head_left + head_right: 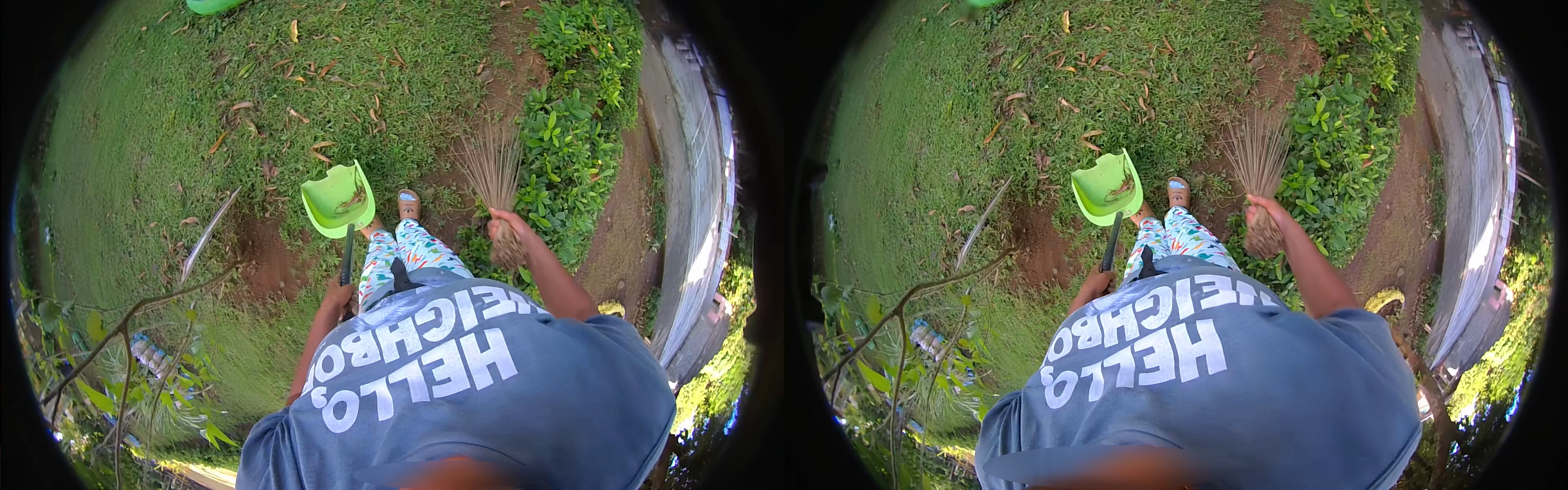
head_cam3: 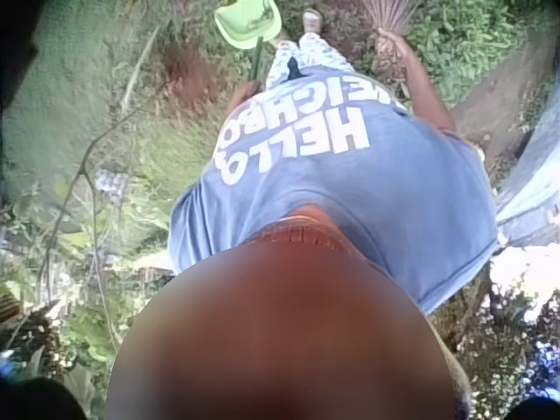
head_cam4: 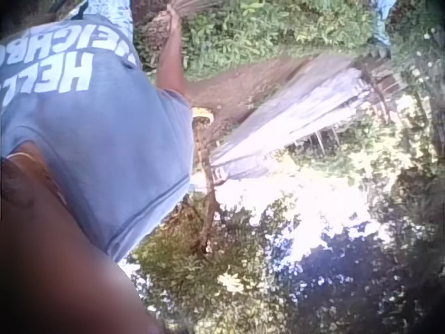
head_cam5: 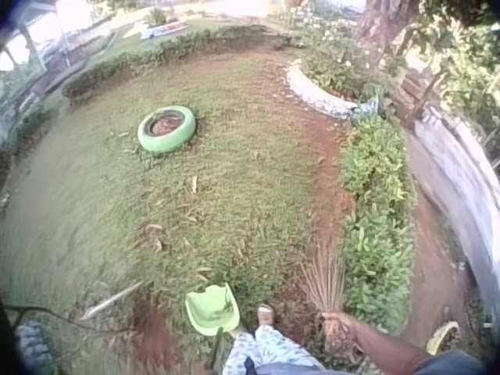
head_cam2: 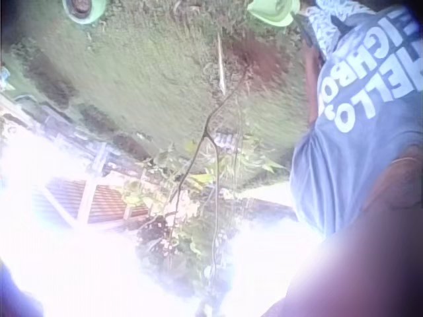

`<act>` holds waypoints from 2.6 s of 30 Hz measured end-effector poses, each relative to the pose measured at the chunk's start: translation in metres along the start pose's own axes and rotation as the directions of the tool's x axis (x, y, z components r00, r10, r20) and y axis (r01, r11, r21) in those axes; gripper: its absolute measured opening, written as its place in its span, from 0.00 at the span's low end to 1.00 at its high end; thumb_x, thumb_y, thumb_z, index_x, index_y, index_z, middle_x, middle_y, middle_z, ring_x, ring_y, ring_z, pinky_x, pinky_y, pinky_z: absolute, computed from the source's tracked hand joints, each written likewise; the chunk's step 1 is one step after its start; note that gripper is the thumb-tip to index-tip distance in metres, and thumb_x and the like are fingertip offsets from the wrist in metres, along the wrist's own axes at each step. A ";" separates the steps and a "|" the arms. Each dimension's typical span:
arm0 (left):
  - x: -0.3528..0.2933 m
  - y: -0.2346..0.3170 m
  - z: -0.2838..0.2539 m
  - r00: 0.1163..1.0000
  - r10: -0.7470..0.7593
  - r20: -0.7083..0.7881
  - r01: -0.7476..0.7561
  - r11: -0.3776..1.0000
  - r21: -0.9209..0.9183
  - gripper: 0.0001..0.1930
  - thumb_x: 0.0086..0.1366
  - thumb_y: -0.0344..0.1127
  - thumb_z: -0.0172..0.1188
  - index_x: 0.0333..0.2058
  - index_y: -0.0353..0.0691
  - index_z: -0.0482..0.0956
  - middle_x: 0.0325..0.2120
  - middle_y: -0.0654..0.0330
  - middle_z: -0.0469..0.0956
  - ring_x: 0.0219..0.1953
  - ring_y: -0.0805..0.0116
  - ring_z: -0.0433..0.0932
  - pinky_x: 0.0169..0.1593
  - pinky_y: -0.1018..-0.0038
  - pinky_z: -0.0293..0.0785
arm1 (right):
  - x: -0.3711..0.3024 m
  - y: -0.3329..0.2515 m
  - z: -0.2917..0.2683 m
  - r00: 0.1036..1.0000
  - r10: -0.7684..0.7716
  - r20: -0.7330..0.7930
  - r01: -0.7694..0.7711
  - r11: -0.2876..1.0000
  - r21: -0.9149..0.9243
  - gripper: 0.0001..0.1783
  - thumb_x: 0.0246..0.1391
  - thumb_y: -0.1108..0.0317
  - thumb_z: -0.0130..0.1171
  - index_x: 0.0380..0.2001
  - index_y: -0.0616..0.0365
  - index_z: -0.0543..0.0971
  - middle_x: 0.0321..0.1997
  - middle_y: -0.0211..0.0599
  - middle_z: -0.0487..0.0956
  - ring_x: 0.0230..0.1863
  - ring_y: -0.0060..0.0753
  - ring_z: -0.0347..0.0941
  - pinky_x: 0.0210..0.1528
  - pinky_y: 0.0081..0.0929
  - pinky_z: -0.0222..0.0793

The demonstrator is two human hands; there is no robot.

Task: The person sweeps dry leaves and debris on a grassy yard using a traditional broom and a green dustpan. They gather the debris into piles and sweep it into the dustpan, moving across different areas of the yard.

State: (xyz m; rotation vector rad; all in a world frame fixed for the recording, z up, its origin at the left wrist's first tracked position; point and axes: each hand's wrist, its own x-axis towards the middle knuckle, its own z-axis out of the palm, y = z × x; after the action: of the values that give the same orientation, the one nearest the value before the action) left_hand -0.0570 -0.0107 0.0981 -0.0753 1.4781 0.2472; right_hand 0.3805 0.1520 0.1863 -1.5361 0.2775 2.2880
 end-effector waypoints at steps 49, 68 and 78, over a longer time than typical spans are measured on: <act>-0.004 -0.108 0.006 0.950 -0.127 -0.287 -0.069 0.807 -0.586 0.02 0.60 0.31 0.43 0.32 0.47 0.62 0.13 0.67 0.57 0.12 0.77 0.58 0.12 0.78 0.55 | 0.142 -0.037 0.348 0.797 0.436 0.418 -0.197 0.841 -0.503 0.05 0.45 0.69 0.50 0.21 0.58 0.69 0.13 0.29 0.69 0.16 0.25 0.70 0.23 0.23 0.71; 0.022 -0.089 0.151 0.962 -0.273 -0.022 -0.108 -0.304 -0.946 0.04 0.62 0.33 0.43 0.29 0.42 0.60 0.16 0.64 0.59 0.14 0.75 0.59 0.14 0.80 0.59 | 0.258 -0.057 0.487 0.832 0.418 0.365 0.017 0.639 -0.769 0.06 0.48 0.69 0.51 0.20 0.57 0.69 0.17 0.31 0.71 0.18 0.25 0.69 0.22 0.23 0.70; 0.036 -0.067 0.157 0.978 -0.207 -0.019 -0.122 -0.497 -0.859 0.04 0.62 0.33 0.44 0.30 0.41 0.60 0.18 0.62 0.60 0.15 0.74 0.61 0.13 0.81 0.60 | 0.157 -0.032 0.426 0.411 0.905 -0.106 -0.893 0.376 -0.248 0.09 0.48 0.70 0.50 0.23 0.58 0.62 0.18 0.27 0.63 0.22 0.21 0.62 0.28 0.19 0.66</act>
State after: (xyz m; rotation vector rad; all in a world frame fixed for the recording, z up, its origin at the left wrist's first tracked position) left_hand 0.1125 -0.0397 0.0708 -1.8544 0.8127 1.6184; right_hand -0.0207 0.3648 0.2076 -1.6757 1.0947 3.3156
